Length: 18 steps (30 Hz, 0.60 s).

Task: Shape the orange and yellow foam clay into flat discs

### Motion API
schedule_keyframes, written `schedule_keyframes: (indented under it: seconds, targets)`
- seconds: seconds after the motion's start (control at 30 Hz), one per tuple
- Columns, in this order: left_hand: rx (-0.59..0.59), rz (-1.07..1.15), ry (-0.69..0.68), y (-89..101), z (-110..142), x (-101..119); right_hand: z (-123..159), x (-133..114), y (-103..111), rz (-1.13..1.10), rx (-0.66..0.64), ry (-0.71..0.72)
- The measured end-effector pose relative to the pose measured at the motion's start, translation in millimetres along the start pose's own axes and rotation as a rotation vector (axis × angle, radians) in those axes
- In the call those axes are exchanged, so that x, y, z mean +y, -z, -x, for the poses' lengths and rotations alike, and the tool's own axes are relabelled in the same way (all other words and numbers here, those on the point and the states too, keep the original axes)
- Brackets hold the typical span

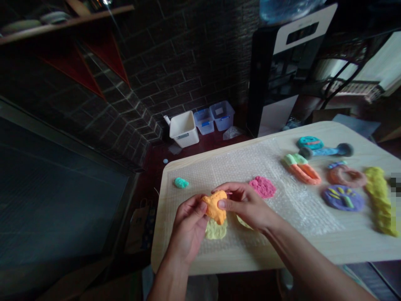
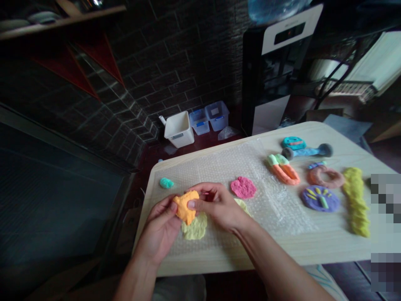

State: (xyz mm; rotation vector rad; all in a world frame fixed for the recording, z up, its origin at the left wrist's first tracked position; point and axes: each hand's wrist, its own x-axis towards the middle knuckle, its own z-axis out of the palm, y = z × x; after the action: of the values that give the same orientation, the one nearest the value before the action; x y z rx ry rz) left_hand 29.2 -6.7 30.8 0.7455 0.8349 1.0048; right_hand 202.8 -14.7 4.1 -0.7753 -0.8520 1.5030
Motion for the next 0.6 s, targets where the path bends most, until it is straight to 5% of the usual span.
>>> schedule_keyframes:
  seconds: [0.17,0.3,0.6]
  targets:
    - [0.03,-0.034,-0.063,-5.6,1.4,-1.4,3.4,-7.7,2.3,0.289,0.173,0.152]
    - [0.061,-0.055,-0.127,-10.5,2.3,-2.7,13.1,-20.4,-4.8,0.648,0.001,0.36]
    - [0.022,-0.137,-0.172,-4.3,6.6,0.1,14.8,-14.6,-5.5,0.646,-0.056,0.289]
